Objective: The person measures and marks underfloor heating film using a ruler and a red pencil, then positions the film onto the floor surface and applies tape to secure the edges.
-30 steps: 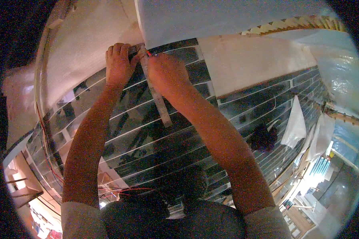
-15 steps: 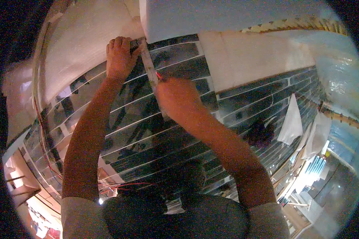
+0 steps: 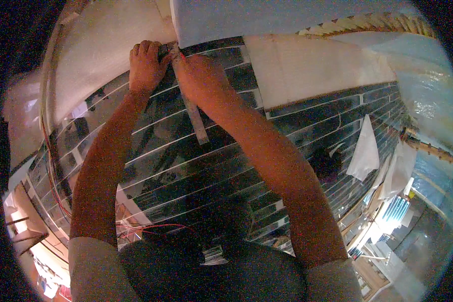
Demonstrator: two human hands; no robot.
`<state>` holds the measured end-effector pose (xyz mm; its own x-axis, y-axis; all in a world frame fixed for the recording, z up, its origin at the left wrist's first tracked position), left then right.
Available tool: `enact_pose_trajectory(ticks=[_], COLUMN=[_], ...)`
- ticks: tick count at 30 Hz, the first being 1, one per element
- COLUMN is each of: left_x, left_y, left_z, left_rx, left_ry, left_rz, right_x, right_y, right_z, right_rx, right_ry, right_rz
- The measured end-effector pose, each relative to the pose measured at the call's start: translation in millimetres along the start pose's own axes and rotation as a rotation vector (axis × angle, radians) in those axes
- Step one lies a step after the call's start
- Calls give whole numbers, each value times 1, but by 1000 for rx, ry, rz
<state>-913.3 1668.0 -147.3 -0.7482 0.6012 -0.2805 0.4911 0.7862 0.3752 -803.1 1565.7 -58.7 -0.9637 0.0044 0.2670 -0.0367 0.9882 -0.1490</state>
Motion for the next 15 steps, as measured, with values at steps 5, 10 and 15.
enact_pose_trajectory(ticks=[5, 10, 15], left_x=[11, -1, 26], left_y=[-10, 1, -7], left_z=[-2, -4, -3], left_rx=[34, 0, -7], left_ry=[25, 41, 34], left_rz=[-11, -22, -36], right_x=[24, -12, 21], right_y=[-58, -11, -80], right_z=[7, 19, -7], right_rx=[-69, 119, -245], right_ry=[16, 52, 304], right_rz=[-9, 94, 191])
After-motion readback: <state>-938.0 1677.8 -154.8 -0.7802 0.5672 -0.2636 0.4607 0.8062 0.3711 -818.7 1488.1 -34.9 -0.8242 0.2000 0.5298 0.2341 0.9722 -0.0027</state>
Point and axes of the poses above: each hand's wrist, its own y-axis towards the middle knuckle, its own z-axis out of the palm, x = y × z, the point moved 6 cm from there along y, towards the middle knuckle, and after that the axes turned 3 degrees about y, right-handed, at the moved point
